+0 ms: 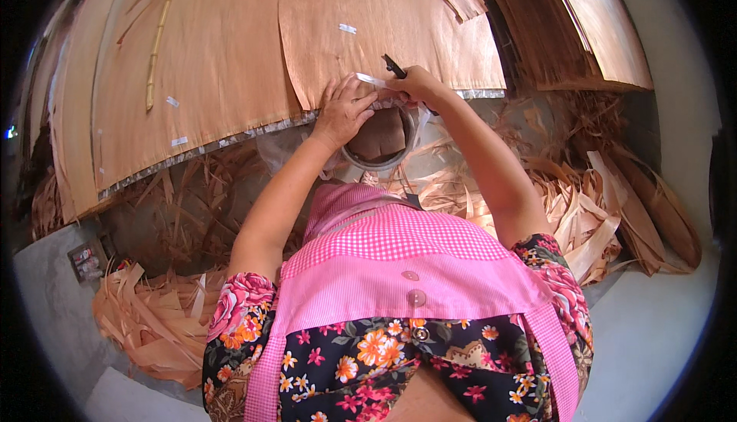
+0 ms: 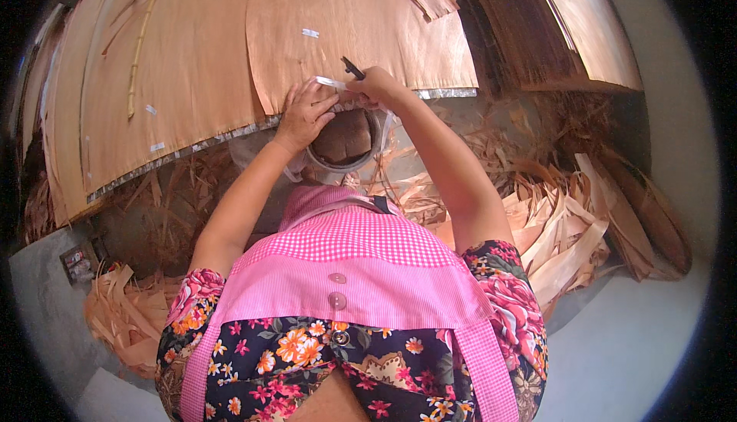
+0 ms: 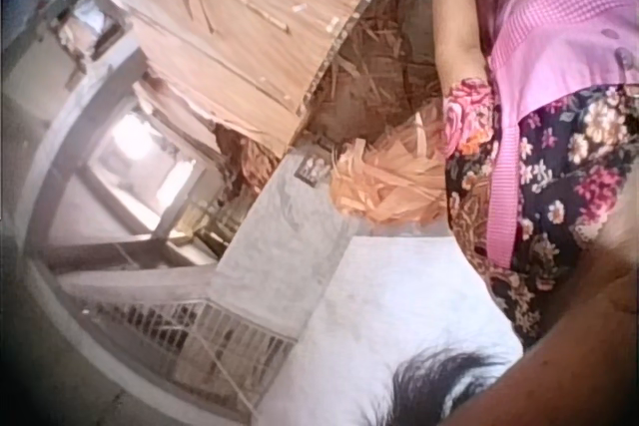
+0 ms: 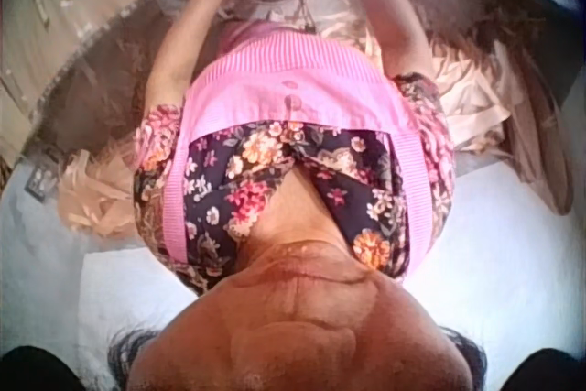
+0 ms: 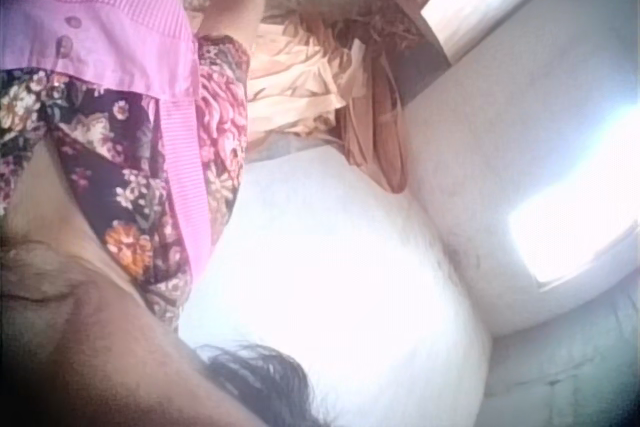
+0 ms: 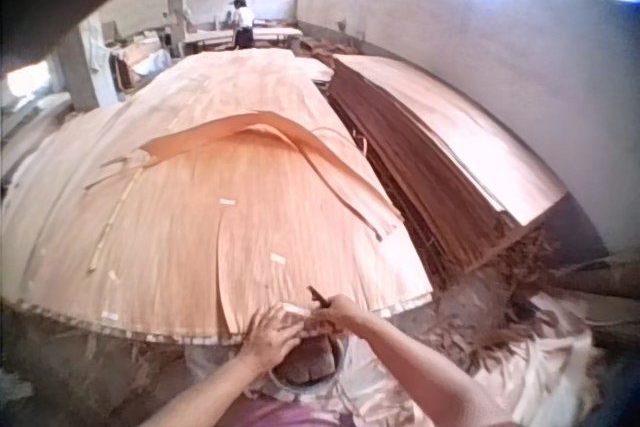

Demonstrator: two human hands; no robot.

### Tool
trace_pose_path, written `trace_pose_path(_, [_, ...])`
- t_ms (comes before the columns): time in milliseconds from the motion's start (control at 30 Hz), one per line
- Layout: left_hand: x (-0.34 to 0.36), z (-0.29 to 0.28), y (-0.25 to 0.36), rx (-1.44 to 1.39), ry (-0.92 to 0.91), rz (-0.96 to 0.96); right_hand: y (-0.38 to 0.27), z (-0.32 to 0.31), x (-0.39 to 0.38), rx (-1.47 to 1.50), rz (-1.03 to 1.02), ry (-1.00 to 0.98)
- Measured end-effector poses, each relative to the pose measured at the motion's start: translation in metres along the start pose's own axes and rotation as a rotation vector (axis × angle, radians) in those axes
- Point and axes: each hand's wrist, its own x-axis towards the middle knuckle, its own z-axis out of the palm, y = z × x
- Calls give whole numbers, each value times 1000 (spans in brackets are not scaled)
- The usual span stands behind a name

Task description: The person flips through wood veneer sheets, places a large sheet onto a metal work surface, and trims the edges with a knife. They apply small pieces of tape to the sheet and move more wood pieces into a pile.

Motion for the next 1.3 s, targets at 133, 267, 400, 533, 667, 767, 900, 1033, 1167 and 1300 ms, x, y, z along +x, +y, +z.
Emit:
trace_pose_path(133, [2, 6, 11, -41, 105, -11, 18, -17, 12, -45, 19, 40])
trace_pose_path(267, [4, 12, 19, 130, -35, 21, 11, -26, 7, -144, 9, 22])
trace_pose_path(400, [13, 20, 28, 125, -37, -36, 8, -33, 12, -303, 28, 62])
trace_pose_path(533, [28, 19, 44, 149, -65, -198, 9, -23, 18, -580, 1, 248])
trace_pose_path(667, [18, 23, 36, 319, -105, -204, 49, 15, 8, -398, -188, 409])
trace_pose_path(767, [8, 15, 41, 206, 27, -188, 72, 33, -38, 33, -90, 239])
trace_pose_path(900, [5, -23, 4, -257, 312, -267, 49, 16, -81, 140, -241, 72])
trace_pose_path(1033, [-33, -73, -41, 316, 124, -203, -5, 26, -89, -52, -409, -125])
trace_pose_path(1167, [-69, -56, -55, 226, 215, -259, -49, 68, -46, -203, -276, -183])
trace_pose_path(1300, [-66, -46, -57, 141, 411, -327, -78, 118, 18, -82, -256, -263])
